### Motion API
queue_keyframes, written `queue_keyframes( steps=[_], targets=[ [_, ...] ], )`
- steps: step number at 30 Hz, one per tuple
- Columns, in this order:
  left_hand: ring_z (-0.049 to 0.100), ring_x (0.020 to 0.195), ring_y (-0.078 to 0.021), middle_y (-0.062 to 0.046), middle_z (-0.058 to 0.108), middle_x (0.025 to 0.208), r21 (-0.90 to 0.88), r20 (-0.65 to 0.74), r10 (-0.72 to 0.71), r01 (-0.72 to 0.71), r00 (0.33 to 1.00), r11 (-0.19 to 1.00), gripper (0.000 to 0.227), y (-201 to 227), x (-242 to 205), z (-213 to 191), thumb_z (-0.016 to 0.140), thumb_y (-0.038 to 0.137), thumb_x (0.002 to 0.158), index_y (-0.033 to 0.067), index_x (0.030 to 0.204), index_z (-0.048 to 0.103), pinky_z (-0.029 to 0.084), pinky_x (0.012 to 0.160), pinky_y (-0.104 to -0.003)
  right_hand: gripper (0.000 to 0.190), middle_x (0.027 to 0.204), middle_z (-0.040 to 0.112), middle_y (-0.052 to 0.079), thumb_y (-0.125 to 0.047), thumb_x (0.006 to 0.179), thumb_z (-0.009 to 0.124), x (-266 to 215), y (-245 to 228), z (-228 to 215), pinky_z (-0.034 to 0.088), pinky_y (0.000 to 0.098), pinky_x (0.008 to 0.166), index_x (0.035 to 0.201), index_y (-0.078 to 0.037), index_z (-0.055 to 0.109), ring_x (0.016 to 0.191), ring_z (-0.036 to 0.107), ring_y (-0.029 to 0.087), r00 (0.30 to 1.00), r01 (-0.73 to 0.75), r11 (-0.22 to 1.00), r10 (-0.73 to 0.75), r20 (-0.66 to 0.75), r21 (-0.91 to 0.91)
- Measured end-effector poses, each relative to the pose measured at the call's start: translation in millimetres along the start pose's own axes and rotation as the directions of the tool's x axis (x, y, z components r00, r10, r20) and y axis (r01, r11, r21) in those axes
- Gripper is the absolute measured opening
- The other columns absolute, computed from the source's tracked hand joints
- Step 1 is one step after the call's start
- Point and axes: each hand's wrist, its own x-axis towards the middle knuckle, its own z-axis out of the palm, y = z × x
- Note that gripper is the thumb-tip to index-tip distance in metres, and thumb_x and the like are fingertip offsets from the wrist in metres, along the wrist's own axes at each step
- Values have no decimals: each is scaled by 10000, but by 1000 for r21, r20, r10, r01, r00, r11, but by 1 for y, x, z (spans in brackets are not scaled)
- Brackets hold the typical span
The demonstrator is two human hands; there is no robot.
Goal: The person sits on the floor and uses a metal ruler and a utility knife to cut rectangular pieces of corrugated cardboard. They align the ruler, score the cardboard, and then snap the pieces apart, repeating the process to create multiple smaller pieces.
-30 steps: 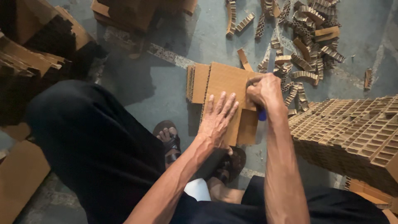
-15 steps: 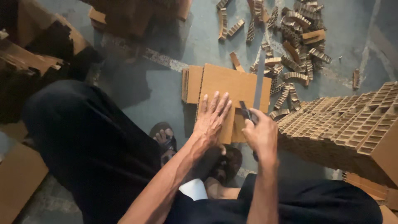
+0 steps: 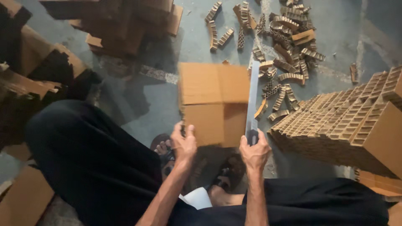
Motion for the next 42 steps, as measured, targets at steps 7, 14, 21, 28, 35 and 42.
queue_keyframes(
  steps=[7, 14, 21, 28, 35, 42],
  targets=[
    [660, 940, -165, -94, 743, 1083, -280, -11, -29, 25, 1000, 960, 285, 36, -8, -19, 646, 164, 972, -9, 1198, 647, 529, 854, -325, 482, 1170, 698, 256, -182, 751, 795, 9, 4, 19, 529, 464, 951, 1187, -3, 694, 1099, 662, 425, 981, 174, 982, -179, 71, 71],
    [676, 997, -201, -138, 734, 1144, -509, 259, -75, 202, 963, 837, 319, 46, -49, -4, 665, 111, 955, -55, 1224, 620, 547, 891, -329, 505, 1357, 603, 280, -214, 947, 592, 22, -20, 11, 481, 415, 1045, 1374, 57, 601, 1227, 588, 391, 991, 123, 956, -106, -78, 268],
    [693, 1106, -213, -118, 712, 1233, -286, 347, -100, 207, 932, 935, 586, 86, -85, -3, 772, 173, 834, -19, 1346, 564, 556, 964, -351, 412, 1197, 687, 142, -206, 1037, 566, -3, -34, -57, 513, 344, 855, 1373, 29, 608, 1025, 637, 210, 935, -350, 301, 61, 348, 887],
    [663, 1136, -250, -166, 649, 1257, 132, 404, 395, -480, 825, 867, 793, 160, -21, -76, 808, 395, 853, -8, 1421, 429, 551, 941, -389, 440, 1222, 694, 107, -223, 1006, 559, 12, -18, -133, 552, 327, 899, 1357, 40, 525, 1028, 695, 179, 874, -423, 427, -41, 484, 799],
    [688, 964, -148, -117, 735, 1138, -327, 668, 48, 234, 743, 916, 464, 158, -32, -58, 631, 310, 989, -18, 1317, 608, 586, 821, -311, 480, 1123, 685, 141, -325, 1069, 456, -14, -44, -84, 536, 369, 887, 1446, -32, 507, 984, 664, 220, 726, -688, -11, 11, 688, 726],
    [727, 923, -134, -113, 762, 1066, -176, 433, 2, 83, 901, 981, 413, 178, -66, -63, 671, 282, 930, 17, 1239, 599, 613, 783, -297, 520, 1296, 605, 162, -343, 1099, 414, 6, -66, -93, 474, 408, 1082, 1498, -15, 465, 1189, 579, 249, 915, -367, 395, 315, 251, 842]
  ],
)
